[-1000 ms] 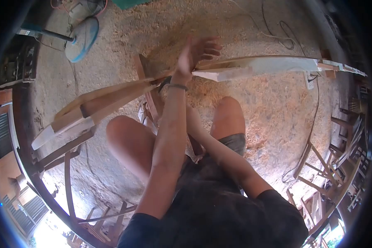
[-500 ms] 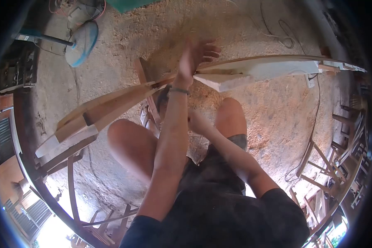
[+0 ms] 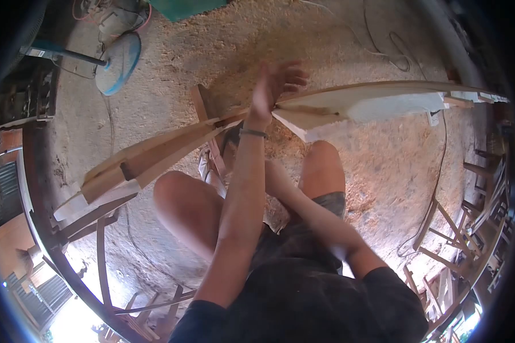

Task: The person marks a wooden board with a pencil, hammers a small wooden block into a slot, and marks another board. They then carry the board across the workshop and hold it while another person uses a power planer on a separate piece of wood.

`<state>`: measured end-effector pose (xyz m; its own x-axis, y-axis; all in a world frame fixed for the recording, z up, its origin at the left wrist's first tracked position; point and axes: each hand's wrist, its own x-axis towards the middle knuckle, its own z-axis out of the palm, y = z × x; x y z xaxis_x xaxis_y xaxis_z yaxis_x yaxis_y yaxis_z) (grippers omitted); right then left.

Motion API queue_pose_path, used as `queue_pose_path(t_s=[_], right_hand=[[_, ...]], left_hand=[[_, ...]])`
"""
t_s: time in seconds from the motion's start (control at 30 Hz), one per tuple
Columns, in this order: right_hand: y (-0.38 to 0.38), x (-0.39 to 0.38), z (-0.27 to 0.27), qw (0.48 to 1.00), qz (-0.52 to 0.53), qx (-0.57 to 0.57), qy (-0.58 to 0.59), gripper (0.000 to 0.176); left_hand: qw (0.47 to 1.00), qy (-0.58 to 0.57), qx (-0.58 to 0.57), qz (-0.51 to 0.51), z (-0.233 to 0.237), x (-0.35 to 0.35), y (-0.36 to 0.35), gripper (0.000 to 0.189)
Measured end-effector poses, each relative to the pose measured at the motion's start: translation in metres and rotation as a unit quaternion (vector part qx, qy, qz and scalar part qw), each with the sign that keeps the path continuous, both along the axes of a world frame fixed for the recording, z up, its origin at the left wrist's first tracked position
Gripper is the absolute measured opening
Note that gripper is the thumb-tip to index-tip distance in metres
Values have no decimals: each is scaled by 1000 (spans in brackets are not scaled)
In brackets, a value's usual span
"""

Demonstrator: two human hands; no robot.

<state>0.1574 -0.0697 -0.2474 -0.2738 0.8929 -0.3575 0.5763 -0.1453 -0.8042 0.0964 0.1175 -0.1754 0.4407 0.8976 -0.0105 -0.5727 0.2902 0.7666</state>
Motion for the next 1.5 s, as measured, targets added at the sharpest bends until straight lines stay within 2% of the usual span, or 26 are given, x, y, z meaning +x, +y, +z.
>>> queue_pose_path(t_s=[0.03, 0.13, 0.23, 0.33, 0.4, 0.47, 0.53, 0.63, 0.7, 0.77, 0.87, 0.9, 0.93, 0.97, 1.0, 1.03, 1.1, 1.13, 1.17, 1.2, 1.23, 1.27, 1.3, 1.37, 1.43, 1.5], right_hand=[[-1, 8, 6, 998, 55, -14, -2, 41], [-1, 15, -2, 990, -131, 26, 38, 45], [-9, 9, 7, 992, -124, -9, 3, 51], [-26, 43, 39, 995, -57, -76, 18, 52], [-52, 77, 40, 996, -70, -22, 47, 47], [-79, 109, 54, 985, -169, -17, 25, 43], [-101, 133, 72, 955, -296, -32, -1, 40], [-158, 180, 95, 876, -471, -67, -76, 41], [-204, 214, 76, 833, -517, -89, -179, 44], [-254, 235, 68, 807, -552, -110, -178, 40], [-314, 230, 20, 790, -566, -96, -218, 37], [-338, 225, -2, 783, -570, -95, -230, 36], [-361, 218, -22, 778, -572, -97, -241, 35], [-382, 215, -38, 774, -572, -97, -254, 33], [-400, 214, -49, 771, -571, -96, -265, 32], [-418, 211, -58, 769, -570, -113, -267, 30], [-452, 210, -69, 773, -557, -147, -267, 27], [-461, 216, -70, 712, -642, -102, -265, 19], [-485, 222, -66, 615, -752, -53, -232, 19], [-507, 238, -39, 536, -810, 111, -211, 22], [-542, 256, -5, 498, -839, 67, -210, 22], [-575, 270, 17, 419, -836, 226, -272, 26], [-594, 279, 75, 354, -879, 283, -149, 31], [-630, 296, 195, 143, -882, 440, 85, 59], [-665, 315, 271, 82, -819, 551, 136, 79], [-703, 330, 315, 66, -852, 496, 152, 63]], left_hand=[[1000, -6, -3, -5, -2, 1, -1, 86], [1000, 16, 7, 3, 1, 2, 0, 86], [1000, 15, 17, 8, -3, 1, 3, 84], [1000, 2, 4, 17, -10, 3, -1, 81], [982, 166, 79, 34, -3, 0, -4, 80], [940, 301, 151, 50, 3, -2, -10, 79], [934, 309, 168, 67, 5, -4, -21, 78], [985, 135, 49, 100, -2, -5, -28, 78], [989, 69, -1, 130, -4, -3, -31, 78], [985, 55, 1, 165, -8, -4, -41, 78], [961, 78, 53, 259, -6, 1, -52, 73], [960, 110, 129, 224, -61, -20, -17, 76], [906, 289, 195, 241, -60, -29, -16, 77], [902, 344, 187, 179, -30, -22, -28, 71], [879, 360, 227, 217, 29, 6, -67, 60], [863, 403, 215, 214, 29, 4, -63, 53], [846, 377, 260, 272, 27, 13, -63, 44], [845, 391, 233, 281, 26, 13, -63, 45], [843, 403, 206, 289, 26, 16, -62, 46], [841, 414, 179, 299, 27, 19, -60, 47], [845, 419, 146, 297, 25, 20, -58, 55], [825, 445, 160, 310, 34, 24, -68, 59], [803, 470, 174, 323, 42, 27, -76, 64], [803, 462, 181, 330, 31, 23, -64, 64], [797, 461, 190, 342, 23, 22, -60, 65], [783, 467, 201, 357, 22, 21, -59, 66]])
